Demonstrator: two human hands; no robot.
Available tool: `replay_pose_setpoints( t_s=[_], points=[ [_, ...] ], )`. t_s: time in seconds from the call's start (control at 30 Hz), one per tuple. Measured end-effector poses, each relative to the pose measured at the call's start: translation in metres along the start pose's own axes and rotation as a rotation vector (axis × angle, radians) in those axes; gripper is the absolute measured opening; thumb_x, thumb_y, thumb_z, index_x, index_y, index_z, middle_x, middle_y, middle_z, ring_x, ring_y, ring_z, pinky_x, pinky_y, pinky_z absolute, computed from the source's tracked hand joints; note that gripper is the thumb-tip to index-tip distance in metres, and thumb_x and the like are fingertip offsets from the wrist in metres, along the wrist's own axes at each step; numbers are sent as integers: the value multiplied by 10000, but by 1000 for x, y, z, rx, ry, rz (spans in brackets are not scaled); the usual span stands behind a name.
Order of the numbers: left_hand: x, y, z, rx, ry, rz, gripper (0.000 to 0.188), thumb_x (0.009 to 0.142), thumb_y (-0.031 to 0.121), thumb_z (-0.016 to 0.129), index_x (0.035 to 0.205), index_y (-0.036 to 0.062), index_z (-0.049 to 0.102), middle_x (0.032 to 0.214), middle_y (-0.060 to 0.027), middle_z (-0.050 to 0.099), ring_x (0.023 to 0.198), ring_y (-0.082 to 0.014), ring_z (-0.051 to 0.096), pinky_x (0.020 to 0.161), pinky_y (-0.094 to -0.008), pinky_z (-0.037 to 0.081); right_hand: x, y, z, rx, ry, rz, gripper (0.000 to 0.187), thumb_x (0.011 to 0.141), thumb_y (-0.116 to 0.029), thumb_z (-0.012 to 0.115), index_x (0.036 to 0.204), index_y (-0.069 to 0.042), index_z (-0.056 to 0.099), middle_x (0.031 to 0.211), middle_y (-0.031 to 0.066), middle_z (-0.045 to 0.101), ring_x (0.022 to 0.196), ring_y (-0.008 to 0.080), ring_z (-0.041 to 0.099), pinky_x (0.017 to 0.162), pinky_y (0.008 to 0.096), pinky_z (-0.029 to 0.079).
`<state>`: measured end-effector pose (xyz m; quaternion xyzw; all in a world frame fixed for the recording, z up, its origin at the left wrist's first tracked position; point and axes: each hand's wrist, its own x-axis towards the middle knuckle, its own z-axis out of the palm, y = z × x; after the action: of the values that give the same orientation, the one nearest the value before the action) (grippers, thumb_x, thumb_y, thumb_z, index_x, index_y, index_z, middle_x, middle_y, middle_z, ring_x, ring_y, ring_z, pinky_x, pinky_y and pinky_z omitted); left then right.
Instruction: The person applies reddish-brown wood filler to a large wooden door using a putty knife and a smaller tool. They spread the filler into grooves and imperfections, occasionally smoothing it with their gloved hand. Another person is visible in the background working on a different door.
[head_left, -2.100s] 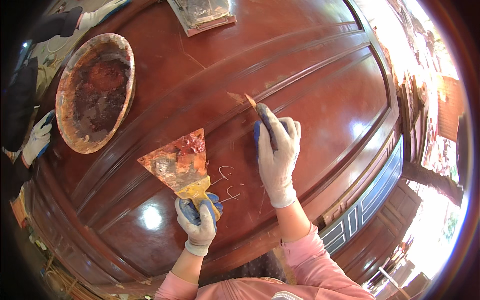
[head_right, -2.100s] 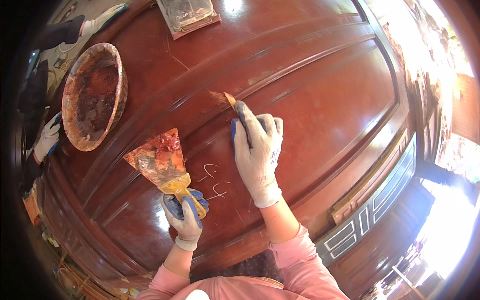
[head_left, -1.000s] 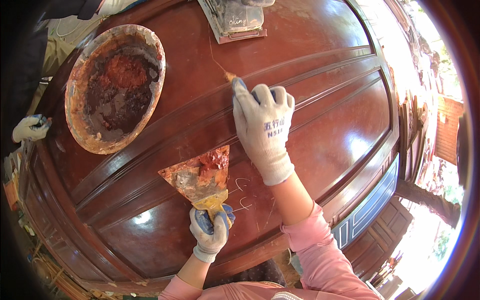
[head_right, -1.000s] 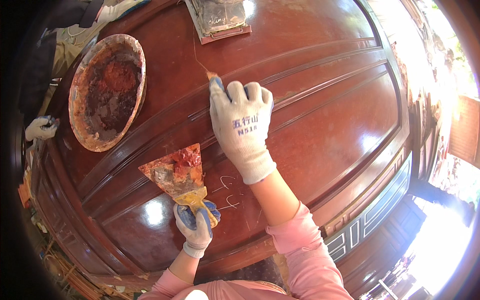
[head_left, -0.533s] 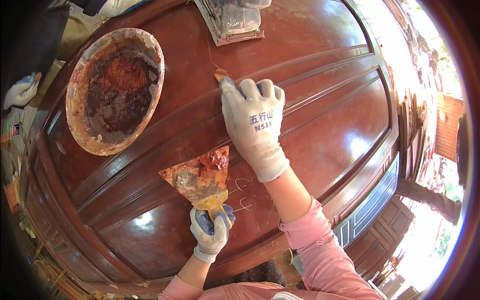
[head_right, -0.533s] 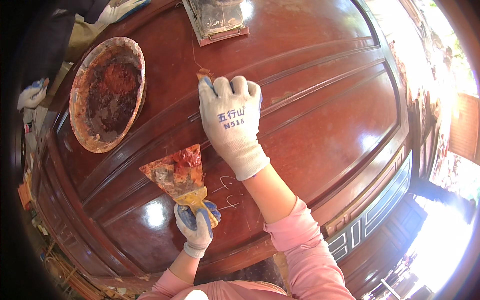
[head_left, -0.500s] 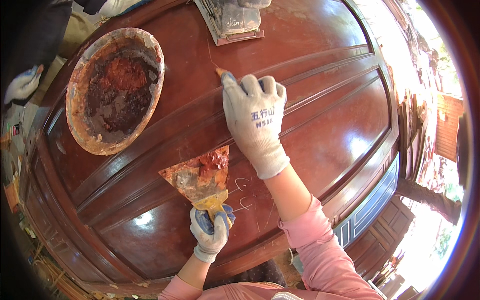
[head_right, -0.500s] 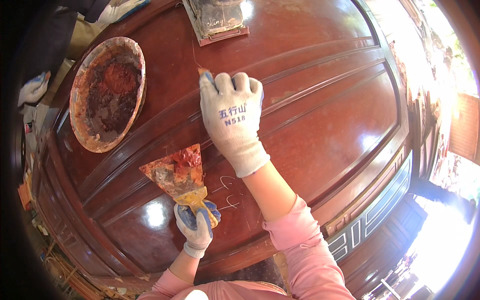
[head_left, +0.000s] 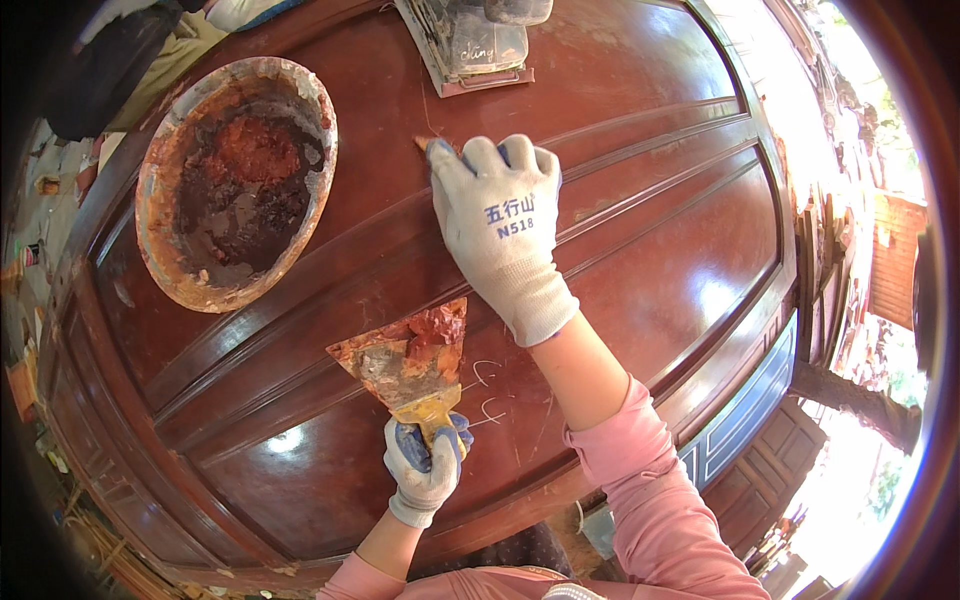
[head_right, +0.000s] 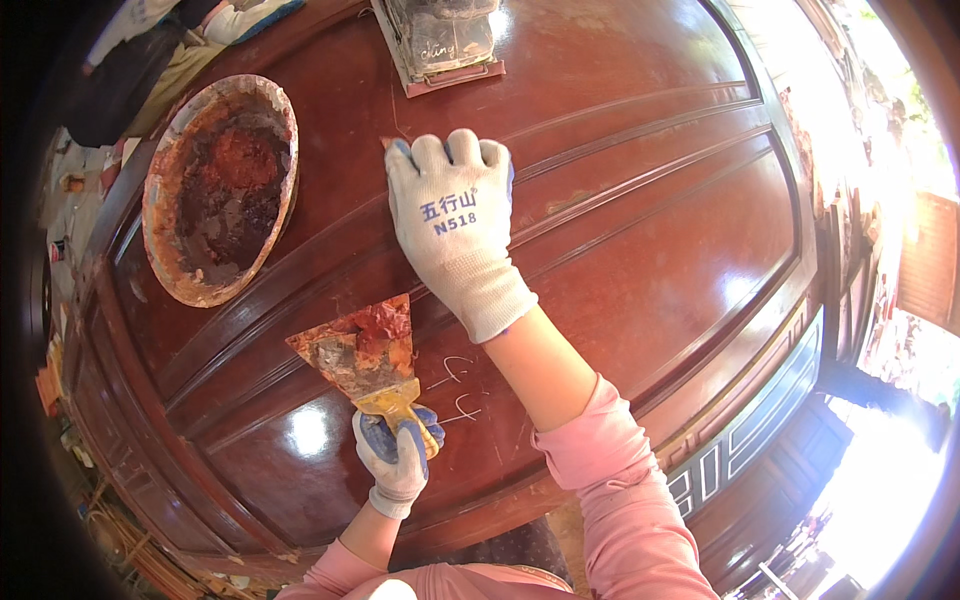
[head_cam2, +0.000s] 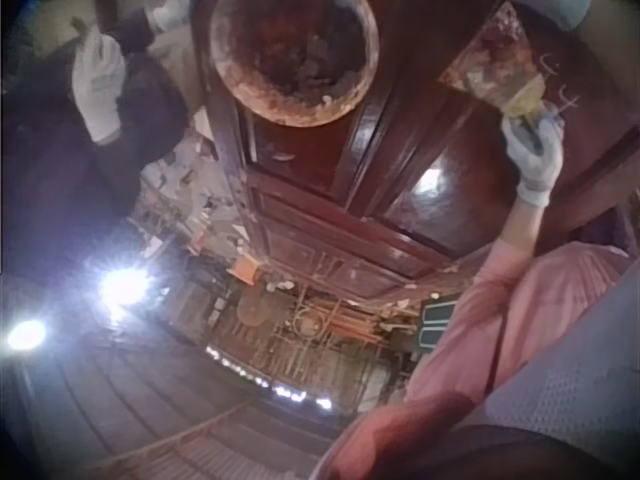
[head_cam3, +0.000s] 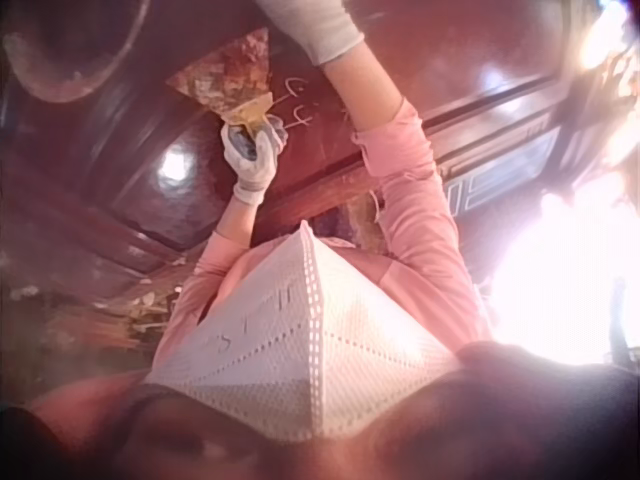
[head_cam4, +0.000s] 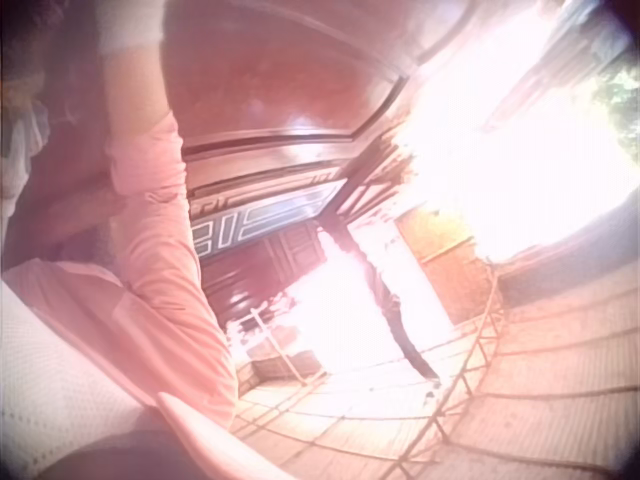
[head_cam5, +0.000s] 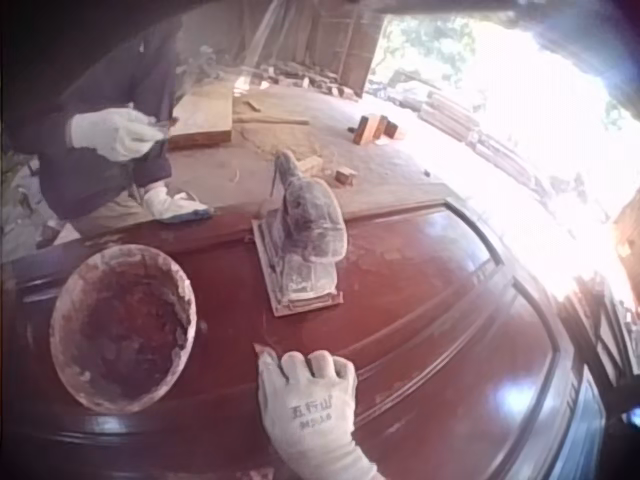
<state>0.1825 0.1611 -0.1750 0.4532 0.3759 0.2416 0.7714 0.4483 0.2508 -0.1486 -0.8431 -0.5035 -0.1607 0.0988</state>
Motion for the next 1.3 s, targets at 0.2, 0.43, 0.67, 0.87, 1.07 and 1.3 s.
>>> replay_pose_setpoints(
  t_s=[0.2, 0.43, 0.67, 0.87, 1.07, 1.3],
  points=[
    [0, 0, -1, -7, -29, 10, 463, 977, 98, 586, 1357, 21, 333, 963, -177, 653, 713, -182, 639, 639, -321, 579, -2, 3, 3, -15, -3, -43, 225, 883, -214, 680, 1104, -181, 713, 861, 3, 596, 887, 238, 560, 788, 412, 434],
    [1, 0, 2, 0, -5, 21, 445, 973, 97, 582, 1342, 20, 346, 948, -183, 651, 690, -184, 633, 627, -316, 575, -7, 13, -3, -11, -38, -13, 258, 880, -209, 675, 1134, -176, 702, 899, 0, 600, 901, 229, 564, 821, 414, 431],
    [3, 1, 1, -32, 0, 24, 434, 959, 23, 550, 1343, -29, 354, 951, -193, 669, 689, -168, 647, 619, -305, 581, -60, 23, -51, 189, -6, 90, 366, 835, -106, 721, 1197, -155, 712, 849, -3, 536, 842, 226, 518, 801, 390, 412],
    [6, 4, 3, 70, 20, 47, 407, 983, 63, 530, 1340, -12, 349, 953, -176, 654, 680, -165, 635, 603, -302, 573, -108, 47, -83, 288, -56, 409, 318, 868, -59, 698, 1179, -110, 743, 754, 31, 530, 799, 236, 499, 798, 370, 410],
    [6, 10, 10, 152, 32, 64, 344, 1018, 88, 475, 1329, 7, 352, 973, -162, 634, 671, -159, 620, 586, -293, 556, -168, 73, -110, 430, -26, 739, 338, 906, -21, 671, 1239, -57, 718, 755, 53, 522, 792, 192, 483, 758, 304, 418],
    [9, 6, 20, 169, 96, 76, 322, 1028, 94, 482, 1328, 31, 385, 965, -138, 628, 646, -162, 606, 548, -292, 530, -224, 97, -119, 1088, 107, 1092, 307, 993, -39, 600, 1282, 41, 666, 944, -2, 548, 817, 69, 484, 721, 202, 388]
  ],
)
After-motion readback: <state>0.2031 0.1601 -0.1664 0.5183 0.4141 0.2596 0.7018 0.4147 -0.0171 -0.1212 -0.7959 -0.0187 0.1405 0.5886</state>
